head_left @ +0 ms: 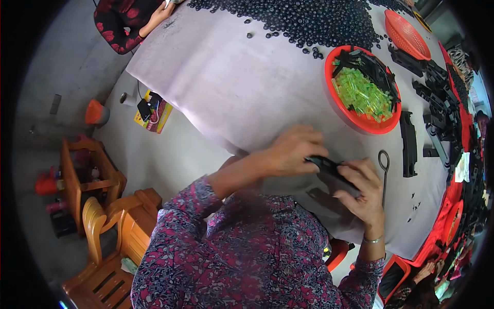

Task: Assembling small plastic components into a black housing unit using hands and a metal hook tool.

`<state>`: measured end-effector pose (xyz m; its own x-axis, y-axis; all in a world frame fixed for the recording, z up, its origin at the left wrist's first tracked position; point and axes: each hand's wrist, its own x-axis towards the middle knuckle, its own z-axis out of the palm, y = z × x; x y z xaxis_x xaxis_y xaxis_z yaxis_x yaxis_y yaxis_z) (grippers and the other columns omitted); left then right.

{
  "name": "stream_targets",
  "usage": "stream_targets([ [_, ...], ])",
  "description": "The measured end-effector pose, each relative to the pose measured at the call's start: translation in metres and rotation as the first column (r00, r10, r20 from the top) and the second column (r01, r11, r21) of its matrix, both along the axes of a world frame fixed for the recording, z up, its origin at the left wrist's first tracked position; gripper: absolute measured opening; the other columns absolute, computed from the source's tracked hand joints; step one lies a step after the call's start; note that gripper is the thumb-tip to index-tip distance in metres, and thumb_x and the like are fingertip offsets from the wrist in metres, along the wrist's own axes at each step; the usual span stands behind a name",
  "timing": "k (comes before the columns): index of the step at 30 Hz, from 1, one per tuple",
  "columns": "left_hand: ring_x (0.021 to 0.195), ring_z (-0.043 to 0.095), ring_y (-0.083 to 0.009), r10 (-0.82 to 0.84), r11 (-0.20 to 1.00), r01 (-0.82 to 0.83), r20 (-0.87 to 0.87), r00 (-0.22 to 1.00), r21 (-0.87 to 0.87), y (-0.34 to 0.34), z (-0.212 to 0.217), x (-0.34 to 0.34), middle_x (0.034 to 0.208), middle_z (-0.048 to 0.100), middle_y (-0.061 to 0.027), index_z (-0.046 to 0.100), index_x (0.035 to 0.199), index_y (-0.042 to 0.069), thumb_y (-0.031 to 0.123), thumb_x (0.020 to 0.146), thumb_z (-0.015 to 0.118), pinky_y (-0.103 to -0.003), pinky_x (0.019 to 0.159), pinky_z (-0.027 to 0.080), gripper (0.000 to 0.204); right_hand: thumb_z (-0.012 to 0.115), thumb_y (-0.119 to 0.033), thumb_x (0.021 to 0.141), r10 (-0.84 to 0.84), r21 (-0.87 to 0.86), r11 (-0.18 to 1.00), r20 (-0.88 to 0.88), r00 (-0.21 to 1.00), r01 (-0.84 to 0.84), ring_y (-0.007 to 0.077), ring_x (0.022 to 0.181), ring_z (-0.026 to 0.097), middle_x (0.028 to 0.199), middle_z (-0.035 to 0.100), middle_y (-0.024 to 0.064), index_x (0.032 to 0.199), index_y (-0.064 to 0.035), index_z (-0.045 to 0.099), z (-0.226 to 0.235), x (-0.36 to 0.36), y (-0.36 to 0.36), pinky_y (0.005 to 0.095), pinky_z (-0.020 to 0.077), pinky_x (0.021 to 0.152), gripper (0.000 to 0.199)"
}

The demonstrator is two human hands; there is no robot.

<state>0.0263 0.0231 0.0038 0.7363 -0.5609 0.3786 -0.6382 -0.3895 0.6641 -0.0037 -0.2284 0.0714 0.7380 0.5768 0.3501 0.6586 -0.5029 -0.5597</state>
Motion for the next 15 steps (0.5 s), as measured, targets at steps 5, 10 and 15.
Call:
stream_targets([
  [5, 0.084, 0.064, -0.0281, 0.481, 0.863, -0.480, -0.034, 0.876, -0.159, 0.092, 0.013, 0.002, 0.092, 0.066, -0.0121, 0.074, 0.107, 0.001, 0.007, 0.073, 0.086, -0.037, 0.074, 0.053, 0.036, 0.081, -0.007, 0.079, -0.352, 0.197, 0.920, 0.030, 0.935, 0.340, 0.0248, 0.088, 0.063, 0.099, 0.067, 0.0115, 0.100, 0.0011, 0.071, -0.010, 0.000, -0.043, 0.0346, 0.0517, 0.080, 0.025],
  [10, 0.086, 0.069, -0.0305, 0.888, 0.448, -0.890, 0.158, 0.433, -0.080, 0.165, 0.009, 0.027, 0.097, 0.069, -0.0159, 0.075, 0.110, -0.001, 0.020, 0.078, 0.085, -0.038, 0.079, 0.055, 0.039, 0.073, -0.008, 0.094, -0.733, 0.243, 0.673, 0.092, 0.674, 0.699, 0.0160, 0.082, 0.059, 0.096, 0.065, 0.0069, 0.103, 0.0008, 0.070, -0.045, 0.030, -0.125, 0.0284, 0.0498, 0.077, 0.013],
  [15, 0.091, 0.068, -0.0321, 0.909, 0.330, -0.944, 0.273, 0.316, -0.003, 0.217, -0.028, 0.048, 0.100, 0.069, -0.0170, 0.074, 0.110, 0.000, 0.024, 0.083, 0.083, -0.040, 0.084, 0.054, 0.038, 0.079, -0.030, 0.090, -0.857, 0.003, 0.469, 0.243, 0.454, 0.883, 0.0274, 0.103, 0.061, 0.116, 0.063, 0.0140, 0.125, 0.0007, 0.066, -0.052, 0.048, -0.177, 0.0357, 0.0510, 0.088, 0.048],
])
